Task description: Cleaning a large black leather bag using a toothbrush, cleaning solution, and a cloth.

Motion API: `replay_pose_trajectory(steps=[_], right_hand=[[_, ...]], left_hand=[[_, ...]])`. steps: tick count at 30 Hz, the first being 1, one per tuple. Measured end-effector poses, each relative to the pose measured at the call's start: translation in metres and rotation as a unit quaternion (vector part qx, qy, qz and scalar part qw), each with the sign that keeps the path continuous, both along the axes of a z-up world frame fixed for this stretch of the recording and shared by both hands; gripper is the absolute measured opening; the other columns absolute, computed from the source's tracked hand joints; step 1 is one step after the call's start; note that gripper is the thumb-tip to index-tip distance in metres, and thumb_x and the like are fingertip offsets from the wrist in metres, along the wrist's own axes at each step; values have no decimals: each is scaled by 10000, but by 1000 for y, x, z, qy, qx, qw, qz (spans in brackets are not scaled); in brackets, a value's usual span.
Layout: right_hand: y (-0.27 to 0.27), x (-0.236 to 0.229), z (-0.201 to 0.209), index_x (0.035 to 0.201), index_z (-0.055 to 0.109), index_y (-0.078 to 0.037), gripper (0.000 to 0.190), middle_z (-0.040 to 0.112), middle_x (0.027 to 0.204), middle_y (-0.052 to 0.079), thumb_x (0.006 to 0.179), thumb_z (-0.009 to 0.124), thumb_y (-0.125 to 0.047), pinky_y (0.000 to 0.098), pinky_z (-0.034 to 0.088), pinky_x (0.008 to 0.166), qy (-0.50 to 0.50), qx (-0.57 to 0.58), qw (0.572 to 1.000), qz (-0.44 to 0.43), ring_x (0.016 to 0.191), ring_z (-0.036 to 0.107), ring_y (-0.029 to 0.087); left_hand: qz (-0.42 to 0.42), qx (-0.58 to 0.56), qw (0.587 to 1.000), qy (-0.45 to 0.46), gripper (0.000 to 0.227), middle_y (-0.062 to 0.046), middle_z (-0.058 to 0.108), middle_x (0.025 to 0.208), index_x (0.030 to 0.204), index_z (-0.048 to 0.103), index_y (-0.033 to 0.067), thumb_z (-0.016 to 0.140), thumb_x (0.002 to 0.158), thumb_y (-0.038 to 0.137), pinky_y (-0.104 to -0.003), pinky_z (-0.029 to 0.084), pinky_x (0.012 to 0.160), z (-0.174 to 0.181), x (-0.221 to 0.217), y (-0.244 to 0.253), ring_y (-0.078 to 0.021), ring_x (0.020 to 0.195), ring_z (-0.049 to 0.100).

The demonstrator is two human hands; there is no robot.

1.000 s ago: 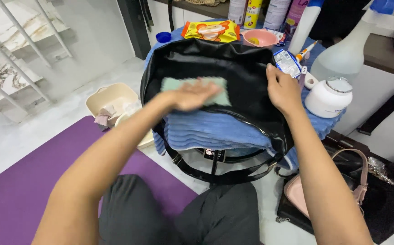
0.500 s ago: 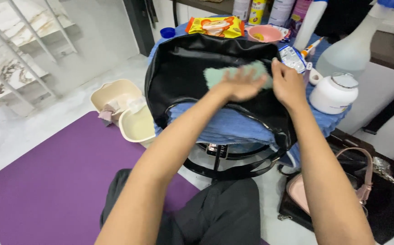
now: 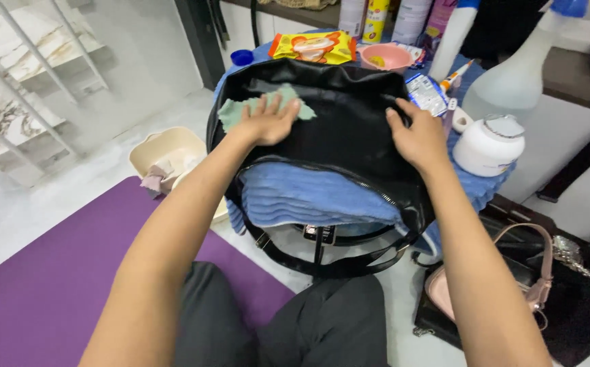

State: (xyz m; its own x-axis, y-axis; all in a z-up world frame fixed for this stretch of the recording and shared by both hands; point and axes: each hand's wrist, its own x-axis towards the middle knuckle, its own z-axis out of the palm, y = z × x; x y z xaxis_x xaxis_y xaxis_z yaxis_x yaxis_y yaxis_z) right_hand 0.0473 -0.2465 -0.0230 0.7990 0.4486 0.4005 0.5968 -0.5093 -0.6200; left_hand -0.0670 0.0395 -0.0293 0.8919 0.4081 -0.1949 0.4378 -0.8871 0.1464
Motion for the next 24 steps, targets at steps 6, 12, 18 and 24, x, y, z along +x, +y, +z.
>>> replay_pose_trajectory(steps=[6, 12, 18, 24], right_hand=[[2, -1, -1, 1395, 653, -74, 481, 597, 1395, 247, 1032, 591, -383, 521, 395, 1114, 12, 7, 1000, 7, 1321, 533, 431], [1, -7, 9, 1347, 675, -135, 600, 635, 1318, 266, 1089, 361, -576, 563, 345, 1145, 53, 6, 999, -4, 1325, 488, 480], [-3, -12, 18, 1406, 608, -30, 808, 575, 1380, 335, 1055, 156, -601, 546, 274, 1197, 97, 45, 994, 5, 1393, 426, 493], [0, 1, 9, 1401, 628, -99, 839, 579, 1405, 272, 1025, 163, -688, 515, 212, 1228, 112, 35, 993, 0, 1413, 421, 430]], left_hand=[[123, -33, 991, -41, 942, -157, -47, 1732, 1676, 59, 235, -90, 915, 768, -648, -90, 1222, 22, 43, -49, -419, 1573, -80], [81, -105, 989, -62, 1032, -218, -106, 1714, 1670, 22, 146, -94, 866, 782, -678, -189, 1172, 21, 89, -116, -464, 1543, -189], [67, -528, 830, -167, 917, -53, 316, 1699, 1520, 464, 317, 340, 727, 761, -680, 82, 1220, -45, 185, -131, -388, 1545, 286], [-143, -185, 970, -60, 950, -7, 34, 1741, 1664, 76, 324, -72, 876, 833, -603, -212, 1209, -30, 142, -139, -256, 1576, -140]])
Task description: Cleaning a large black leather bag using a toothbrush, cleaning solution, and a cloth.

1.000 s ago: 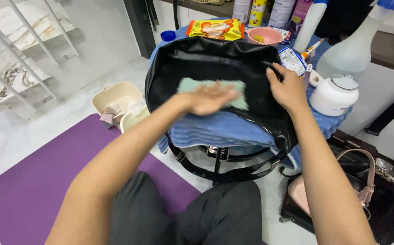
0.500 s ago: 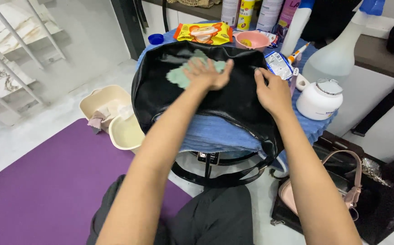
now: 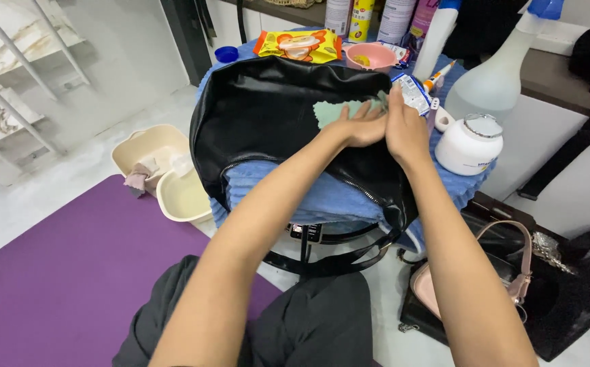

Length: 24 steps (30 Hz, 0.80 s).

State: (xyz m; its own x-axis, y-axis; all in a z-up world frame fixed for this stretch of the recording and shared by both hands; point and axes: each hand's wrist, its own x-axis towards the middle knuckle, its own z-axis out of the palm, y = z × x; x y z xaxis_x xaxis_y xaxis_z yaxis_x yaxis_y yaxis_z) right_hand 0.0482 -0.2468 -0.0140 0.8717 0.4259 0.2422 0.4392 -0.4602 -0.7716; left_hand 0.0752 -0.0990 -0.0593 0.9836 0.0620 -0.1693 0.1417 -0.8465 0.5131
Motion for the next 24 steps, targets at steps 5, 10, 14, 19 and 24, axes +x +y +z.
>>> replay_pose_trajectory(steps=[5, 10, 14, 19, 24], right_hand=[[0, 19, -11, 1433, 596, -91, 845, 577, 1441, 218, 1035, 158, -694, 480, 115, 1238, -6, 52, 998, 18, 1438, 402, 407], [2, 29, -19, 1421, 593, -67, 809, 571, 1451, 202, 1061, 119, -615, 469, 108, 1243, -3, 60, 998, 26, 1454, 391, 377], [0, 13, -5, 1415, 618, -140, 735, 570, 1456, 173, 1055, 229, -650, 457, 206, 1238, 21, 32, 999, -1, 1446, 407, 350], [-3, 3, 1, 1438, 600, -190, 699, 560, 1469, 167, 1043, 257, -653, 469, 240, 1233, 34, -2, 999, -3, 1446, 404, 357], [-5, -12, 14, 1437, 594, -101, 746, 547, 1450, 266, 1049, 225, -620, 514, 219, 1237, 37, -8, 999, 10, 1435, 398, 434]], left_hand=[[-60, -23, 998, 1, 982, -78, 43, 1739, 1667, 89, 204, -116, 891, 771, -544, -190, 1237, 34, -67, -18, -243, 1581, -134], [-144, 21, 988, 55, 922, -165, 31, 1732, 1663, 62, 146, -155, 922, 649, -561, -180, 1244, 81, -153, -42, -318, 1576, -151], [-199, 44, 974, 100, 892, -151, -5, 1733, 1663, 97, 130, -124, 951, 620, -561, -164, 1246, 101, -191, -38, -330, 1579, -142], [-156, 65, 979, 118, 874, -163, -30, 1731, 1655, 100, 121, -146, 949, 575, -584, -139, 1257, 110, -196, -17, -371, 1578, -135], [-54, 138, 986, 75, 790, -88, -60, 1738, 1669, 60, 200, -135, 991, 554, -600, -130, 1245, 75, -136, 6, -317, 1584, -136]])
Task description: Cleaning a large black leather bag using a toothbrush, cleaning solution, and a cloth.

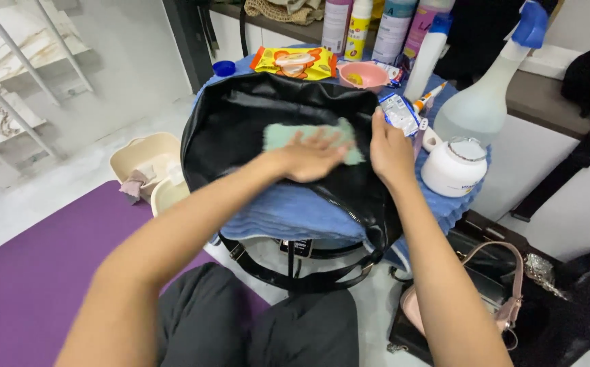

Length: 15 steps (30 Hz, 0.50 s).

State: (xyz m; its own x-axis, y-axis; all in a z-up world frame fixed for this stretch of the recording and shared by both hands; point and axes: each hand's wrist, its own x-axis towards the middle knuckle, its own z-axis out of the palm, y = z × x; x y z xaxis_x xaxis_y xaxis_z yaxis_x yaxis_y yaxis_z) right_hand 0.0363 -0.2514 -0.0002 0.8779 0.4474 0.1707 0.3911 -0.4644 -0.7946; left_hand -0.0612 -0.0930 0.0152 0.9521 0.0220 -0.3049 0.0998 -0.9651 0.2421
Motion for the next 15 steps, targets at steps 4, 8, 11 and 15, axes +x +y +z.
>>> replay_pose_trajectory(steps=[4, 8, 11, 15], right_hand=[[1, 1, -2, 1420, 606, -92, 779, 593, 1393, 274, 1052, 208, -652, 540, 234, 1226, -22, -30, 999, -4, 1402, 432, 465], [2, 5, -6, 1428, 601, -121, 765, 619, 1375, 247, 1059, 212, -666, 549, 197, 1231, -31, -47, 998, 2, 1384, 448, 481], [1, -7, 5, 1443, 580, -48, 763, 593, 1405, 259, 1071, 218, -607, 547, 261, 1211, -21, -31, 999, 11, 1387, 450, 484], [2, 0, 2, 1407, 606, -46, 745, 608, 1368, 291, 1078, 219, -592, 565, 279, 1203, -32, -60, 998, 2, 1369, 457, 502]], left_hand=[[-56, 22, 998, -34, 739, -90, -36, 1740, 1668, 28, 206, -81, 1029, 561, -622, -78, 1248, -23, 60, -7, -323, 1588, -106], [-11, 62, 997, -44, 726, -35, 21, 1745, 1671, 75, 247, -84, 1038, 565, -585, -62, 1263, -29, 94, 23, -270, 1596, -68], [-1, 35, 999, -34, 761, -21, 54, 1747, 1668, 114, 204, -113, 1025, 543, -551, -53, 1284, -5, 76, 30, -239, 1609, -31], [19, 46, 998, -27, 810, -4, 62, 1744, 1665, 135, 211, -150, 998, 571, -539, -63, 1283, -6, 67, 65, -215, 1605, -48]])
